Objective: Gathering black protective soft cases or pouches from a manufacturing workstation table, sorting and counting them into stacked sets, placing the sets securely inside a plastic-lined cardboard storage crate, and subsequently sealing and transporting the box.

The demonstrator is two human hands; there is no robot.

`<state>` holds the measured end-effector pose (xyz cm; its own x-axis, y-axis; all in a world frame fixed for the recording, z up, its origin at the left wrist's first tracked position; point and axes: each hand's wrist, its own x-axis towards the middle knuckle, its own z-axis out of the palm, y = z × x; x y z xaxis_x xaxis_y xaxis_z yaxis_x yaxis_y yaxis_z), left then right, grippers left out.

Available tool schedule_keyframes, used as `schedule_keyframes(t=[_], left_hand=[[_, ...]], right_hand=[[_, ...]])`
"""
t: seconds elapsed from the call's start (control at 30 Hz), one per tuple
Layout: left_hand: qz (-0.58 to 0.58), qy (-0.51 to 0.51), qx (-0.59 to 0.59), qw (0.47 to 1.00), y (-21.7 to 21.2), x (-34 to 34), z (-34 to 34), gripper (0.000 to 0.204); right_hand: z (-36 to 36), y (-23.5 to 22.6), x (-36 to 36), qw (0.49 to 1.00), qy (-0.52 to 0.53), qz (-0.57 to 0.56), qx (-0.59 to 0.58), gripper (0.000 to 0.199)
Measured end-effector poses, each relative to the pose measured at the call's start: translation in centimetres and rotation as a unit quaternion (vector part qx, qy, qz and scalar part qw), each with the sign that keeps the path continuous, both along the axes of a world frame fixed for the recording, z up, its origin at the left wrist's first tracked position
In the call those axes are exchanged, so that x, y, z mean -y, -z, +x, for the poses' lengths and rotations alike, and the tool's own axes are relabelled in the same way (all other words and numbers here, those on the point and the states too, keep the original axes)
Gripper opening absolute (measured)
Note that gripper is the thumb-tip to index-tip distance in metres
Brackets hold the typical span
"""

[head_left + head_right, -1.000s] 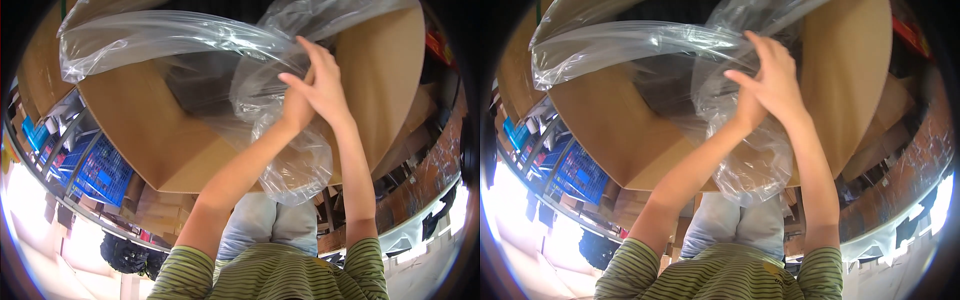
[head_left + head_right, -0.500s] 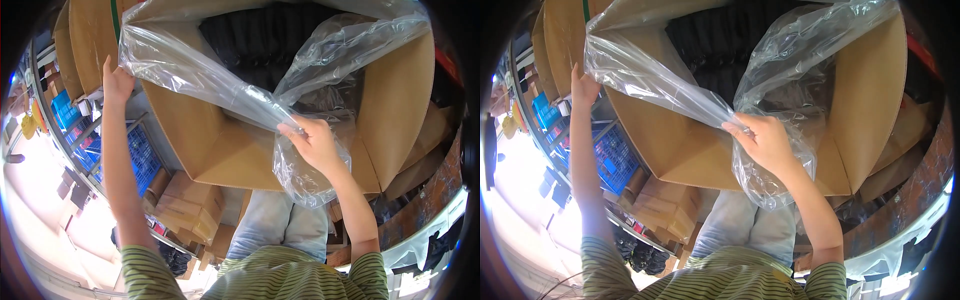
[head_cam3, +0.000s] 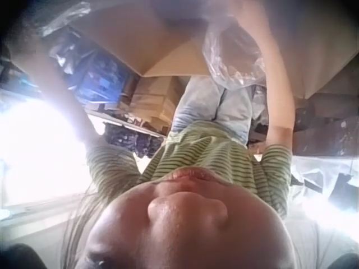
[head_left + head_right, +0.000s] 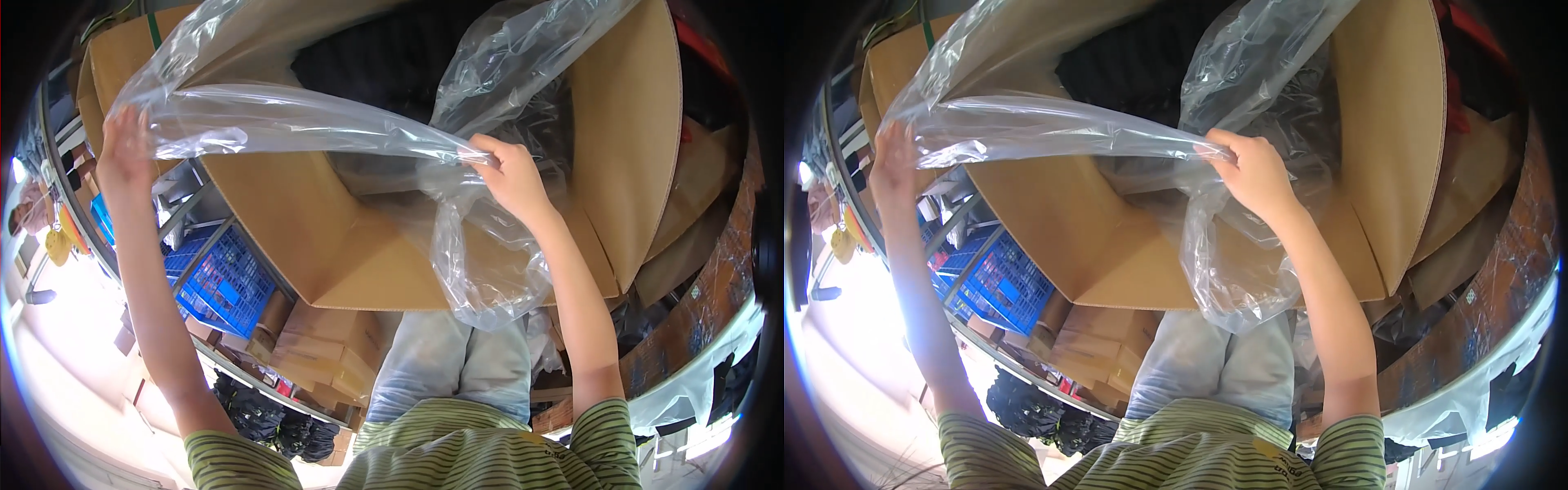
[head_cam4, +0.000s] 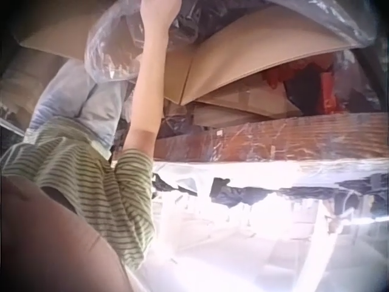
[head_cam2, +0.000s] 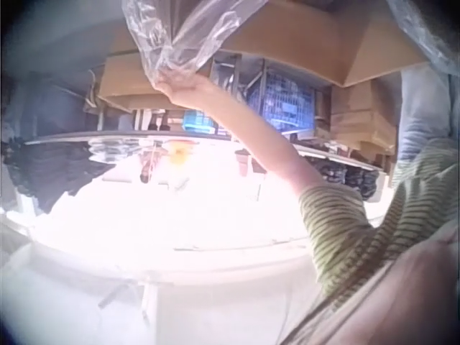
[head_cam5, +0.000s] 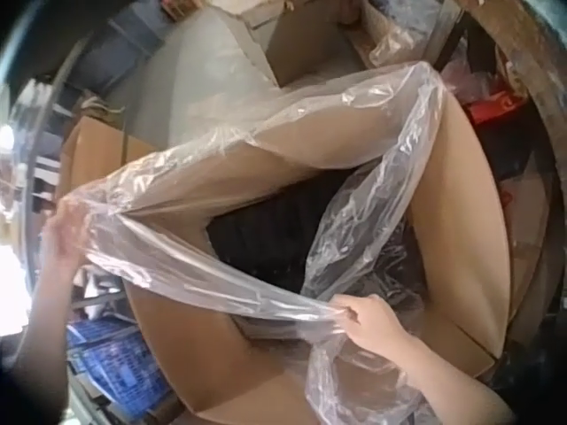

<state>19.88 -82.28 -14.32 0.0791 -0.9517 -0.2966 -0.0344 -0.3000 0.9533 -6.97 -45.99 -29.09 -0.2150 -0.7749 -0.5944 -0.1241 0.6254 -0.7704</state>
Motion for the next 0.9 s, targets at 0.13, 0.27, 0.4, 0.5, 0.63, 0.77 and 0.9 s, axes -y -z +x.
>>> schedule_keyframes(t=[0.13,0.27,0.4,0.5,0.63,0.77,0.9], left_hand=[[0.018,0.101,-0.077,0.992,-7.0,4.3,9.2,0.026],[-0.100,0.235,0.088,0.963,-6.7,-0.3,0.9,0.024],[-0.064,0.297,0.102,0.947,-4.5,-5.5,-4.4,0.023],[-0.042,0.286,0.110,0.951,-2.8,-7.4,-4.5,0.020],[0.051,0.277,0.146,0.948,2.1,-10.3,-4.4,0.020],[0.043,0.256,0.151,0.954,3.5,-10.1,-5.1,0.040],[-0.118,0.151,0.234,0.953,3.1,-7.2,-3.6,0.055]], right_hand=[[2.0,1.3,1.9,0.998,0.028,-0.050,-0.018,0.017],[2.5,3.1,2.3,0.999,-0.004,-0.052,-0.005,0.019],[0.7,6.4,0.4,0.999,0.006,0.035,0.003,0.023],[-2.5,13.4,-4.4,0.985,0.084,0.146,0.027,0.032],[-6.6,17.2,-8.2,0.964,0.029,0.263,-0.017,0.043],[-10.6,16.5,-7.8,0.985,0.056,0.134,-0.093,0.096],[-13.0,-0.5,2.1,0.900,0.265,-0.142,-0.314,0.070]])
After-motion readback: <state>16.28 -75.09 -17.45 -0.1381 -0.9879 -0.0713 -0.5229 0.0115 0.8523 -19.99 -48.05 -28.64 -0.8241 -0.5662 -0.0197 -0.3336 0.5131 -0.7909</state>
